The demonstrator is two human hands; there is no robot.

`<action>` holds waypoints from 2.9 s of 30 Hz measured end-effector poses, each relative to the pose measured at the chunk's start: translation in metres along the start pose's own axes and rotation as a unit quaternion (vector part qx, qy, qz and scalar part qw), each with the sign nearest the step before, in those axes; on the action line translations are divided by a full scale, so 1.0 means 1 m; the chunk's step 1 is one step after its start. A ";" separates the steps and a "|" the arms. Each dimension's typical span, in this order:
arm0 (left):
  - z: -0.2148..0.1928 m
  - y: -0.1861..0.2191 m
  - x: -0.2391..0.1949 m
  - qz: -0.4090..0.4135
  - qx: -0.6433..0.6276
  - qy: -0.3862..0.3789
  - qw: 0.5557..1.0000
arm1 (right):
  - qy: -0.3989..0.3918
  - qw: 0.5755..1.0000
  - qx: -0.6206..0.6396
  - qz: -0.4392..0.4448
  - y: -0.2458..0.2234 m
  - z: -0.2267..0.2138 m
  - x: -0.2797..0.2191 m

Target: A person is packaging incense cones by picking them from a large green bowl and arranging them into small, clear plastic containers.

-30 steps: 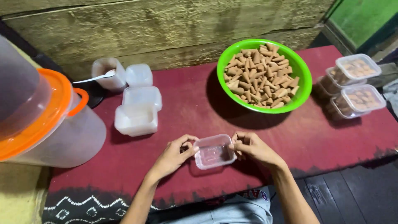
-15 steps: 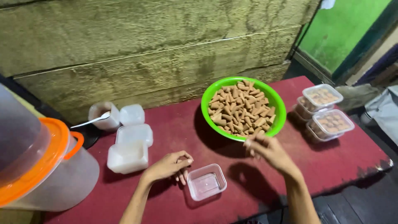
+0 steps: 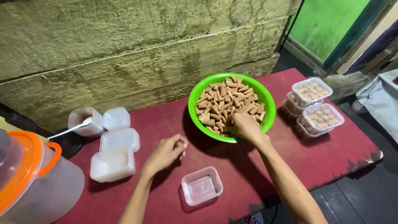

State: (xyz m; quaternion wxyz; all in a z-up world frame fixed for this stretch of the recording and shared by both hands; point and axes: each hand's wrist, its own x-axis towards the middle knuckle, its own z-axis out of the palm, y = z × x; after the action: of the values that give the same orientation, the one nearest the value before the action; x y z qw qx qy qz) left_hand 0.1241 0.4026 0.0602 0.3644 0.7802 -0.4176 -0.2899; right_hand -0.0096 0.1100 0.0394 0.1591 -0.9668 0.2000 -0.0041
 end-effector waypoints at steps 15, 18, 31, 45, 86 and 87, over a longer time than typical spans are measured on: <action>0.018 0.046 0.148 0.267 0.187 0.105 0.940 | 0.252 0.948 0.181 -0.067 -0.006 -0.036 -0.025; 0.040 0.056 0.163 0.219 0.261 0.119 0.933 | 0.225 0.946 0.234 -0.012 0.004 -0.025 -0.020; 0.027 0.056 0.117 0.220 -0.067 0.138 0.963 | 0.219 0.948 0.231 -0.001 -0.008 -0.045 -0.030; 0.021 0.019 -0.073 0.151 0.067 0.091 0.982 | -0.026 0.853 0.499 -0.149 -0.095 -0.010 -0.128; 0.080 0.005 -0.097 0.047 0.333 0.238 0.911 | 0.136 0.958 0.033 -0.249 -0.115 0.085 -0.124; 0.081 0.004 -0.096 0.049 0.340 0.240 0.908 | 0.129 0.960 0.041 -0.245 -0.114 0.086 -0.123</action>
State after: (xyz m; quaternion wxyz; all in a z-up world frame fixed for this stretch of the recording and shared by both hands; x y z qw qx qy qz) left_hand 0.0148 0.4571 0.0313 0.1801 0.8814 -0.4286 0.0839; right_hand -0.0724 0.2836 -0.0004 0.1656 -0.9702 -0.0242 -0.1755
